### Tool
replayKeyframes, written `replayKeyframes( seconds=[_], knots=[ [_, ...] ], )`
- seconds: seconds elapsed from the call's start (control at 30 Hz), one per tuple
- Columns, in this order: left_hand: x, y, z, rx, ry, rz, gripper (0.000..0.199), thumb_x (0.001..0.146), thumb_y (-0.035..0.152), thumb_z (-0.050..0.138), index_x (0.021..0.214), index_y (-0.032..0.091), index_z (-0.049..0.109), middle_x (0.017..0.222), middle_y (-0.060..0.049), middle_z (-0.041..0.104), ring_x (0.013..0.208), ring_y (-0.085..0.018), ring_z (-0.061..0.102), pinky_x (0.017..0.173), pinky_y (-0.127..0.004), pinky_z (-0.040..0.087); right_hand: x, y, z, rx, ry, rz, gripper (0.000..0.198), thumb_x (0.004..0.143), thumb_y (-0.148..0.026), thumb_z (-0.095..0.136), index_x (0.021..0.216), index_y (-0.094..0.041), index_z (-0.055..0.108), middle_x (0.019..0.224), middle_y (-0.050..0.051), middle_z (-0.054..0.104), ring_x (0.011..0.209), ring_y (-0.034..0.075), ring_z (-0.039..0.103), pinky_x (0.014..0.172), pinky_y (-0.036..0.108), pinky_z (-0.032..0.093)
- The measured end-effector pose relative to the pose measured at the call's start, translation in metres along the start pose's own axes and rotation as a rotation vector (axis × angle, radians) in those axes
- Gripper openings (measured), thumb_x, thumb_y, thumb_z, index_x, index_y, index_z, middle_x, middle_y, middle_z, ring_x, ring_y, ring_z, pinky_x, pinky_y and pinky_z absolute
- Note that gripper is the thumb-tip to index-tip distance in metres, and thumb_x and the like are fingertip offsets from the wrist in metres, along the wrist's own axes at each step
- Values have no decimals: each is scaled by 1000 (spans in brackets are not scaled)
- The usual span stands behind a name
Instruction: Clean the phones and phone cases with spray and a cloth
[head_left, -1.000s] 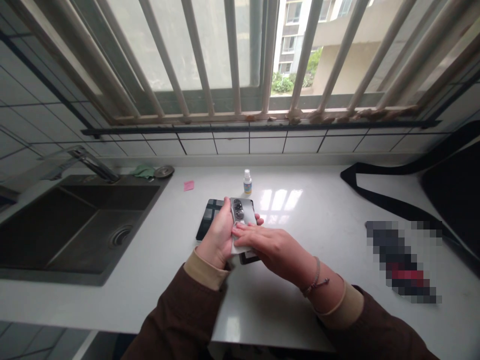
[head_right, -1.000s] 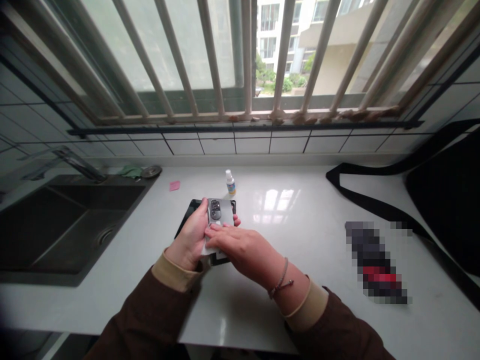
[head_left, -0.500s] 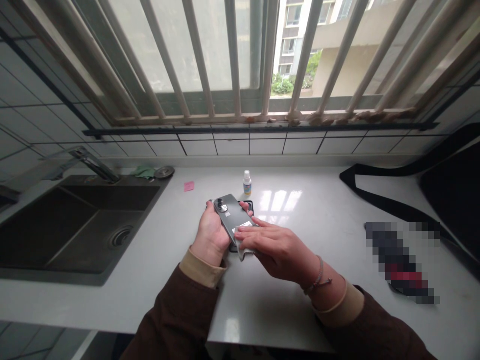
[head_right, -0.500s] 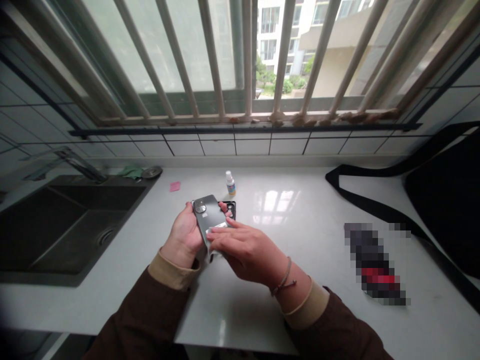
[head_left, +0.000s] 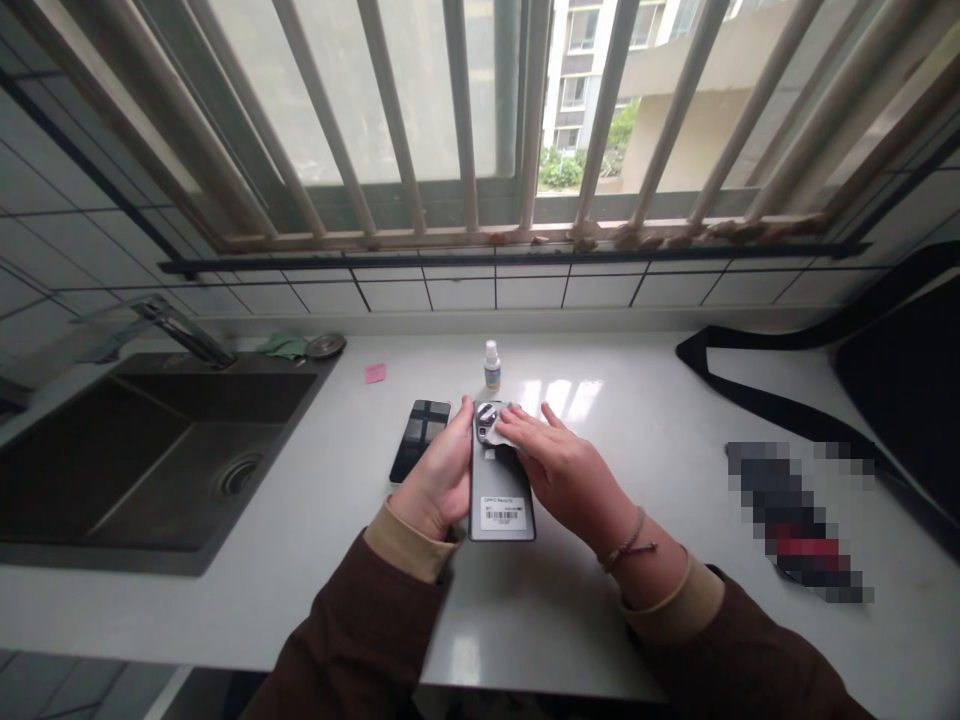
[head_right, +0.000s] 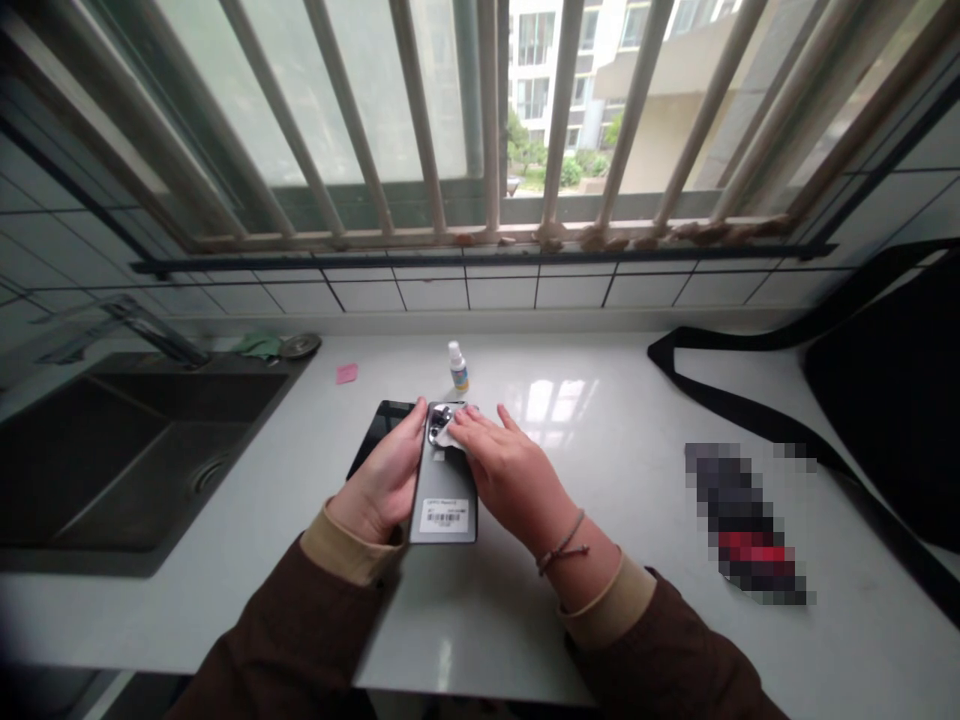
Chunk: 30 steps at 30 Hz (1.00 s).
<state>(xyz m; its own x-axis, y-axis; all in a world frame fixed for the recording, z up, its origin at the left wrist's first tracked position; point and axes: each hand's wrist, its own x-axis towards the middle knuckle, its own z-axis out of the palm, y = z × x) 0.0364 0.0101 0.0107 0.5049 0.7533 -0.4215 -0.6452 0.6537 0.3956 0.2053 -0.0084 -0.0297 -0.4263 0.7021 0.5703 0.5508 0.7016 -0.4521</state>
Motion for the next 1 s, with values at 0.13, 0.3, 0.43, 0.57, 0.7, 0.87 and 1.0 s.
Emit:
replayKeyframes(
  seconds=[0.13, 0.3, 0.43, 0.57, 0.7, 0.87, 1.0],
  knots=[
    [0, -4, -4, 29, -46, -106, 56, 110, 53, 43, 139, 12, 67, 117, -18, 79, 111, -30, 76, 109, -45, 53, 0, 3, 1, 10, 53, 105, 47, 104, -6, 46, 143, -24, 66, 150, 11, 66, 145, 27, 57, 126, 59, 42],
    [6, -3, -5, -2, 9, -43, 62, 110, 55, 37, 138, 9, 68, 115, -20, 79, 108, -31, 77, 107, -46, 55, 0, 0, 2, 112, 80, 125, 44, 104, -7, 46, 137, -24, 69, 149, 9, 66, 143, 25, 59, 124, 52, 48],
    [8, 4, -6, -47, 118, 90, 73, 109, 62, 31, 127, 3, 71, 106, -23, 79, 98, -32, 78, 99, -49, 59, 0, -8, 1, 239, 80, 137, 38, 104, -11, 51, 133, -24, 72, 148, 9, 67, 140, 24, 62, 121, 46, 51],
    [6, 13, -9, -54, 271, 267, 77, 108, 65, 29, 110, 3, 73, 92, -21, 77, 83, -32, 77, 84, -49, 63, 1, -18, -3, 376, 74, 206, 35, 104, -16, 55, 132, -28, 74, 145, 5, 69, 132, 25, 69, 113, 42, 59],
    [3, 23, -11, -100, 337, 444, 77, 108, 64, 22, 104, 7, 73, 90, -19, 77, 79, -33, 77, 79, -52, 63, 3, -24, -6, 455, 94, 270, 29, 105, -23, 59, 128, -29, 77, 136, 3, 75, 129, 26, 71, 113, 42, 59],
    [2, 27, -10, -176, 408, 680, 79, 108, 68, 17, 103, 11, 72, 101, -20, 77, 94, -31, 77, 85, -48, 62, 4, -23, -3, 604, 79, 459, 28, 105, -36, 60, 124, -29, 80, 130, 5, 79, 124, 29, 74, 111, 49, 59],
    [4, 23, -8, -195, 356, 899, 73, 106, 72, 24, 97, 17, 71, 89, -12, 75, 90, -25, 76, 99, -46, 59, 4, -21, 6, 980, 59, 692, 37, 99, -51, 67, 124, -26, 79, 126, 8, 79, 118, 29, 74, 103, 49, 62]
  ],
)
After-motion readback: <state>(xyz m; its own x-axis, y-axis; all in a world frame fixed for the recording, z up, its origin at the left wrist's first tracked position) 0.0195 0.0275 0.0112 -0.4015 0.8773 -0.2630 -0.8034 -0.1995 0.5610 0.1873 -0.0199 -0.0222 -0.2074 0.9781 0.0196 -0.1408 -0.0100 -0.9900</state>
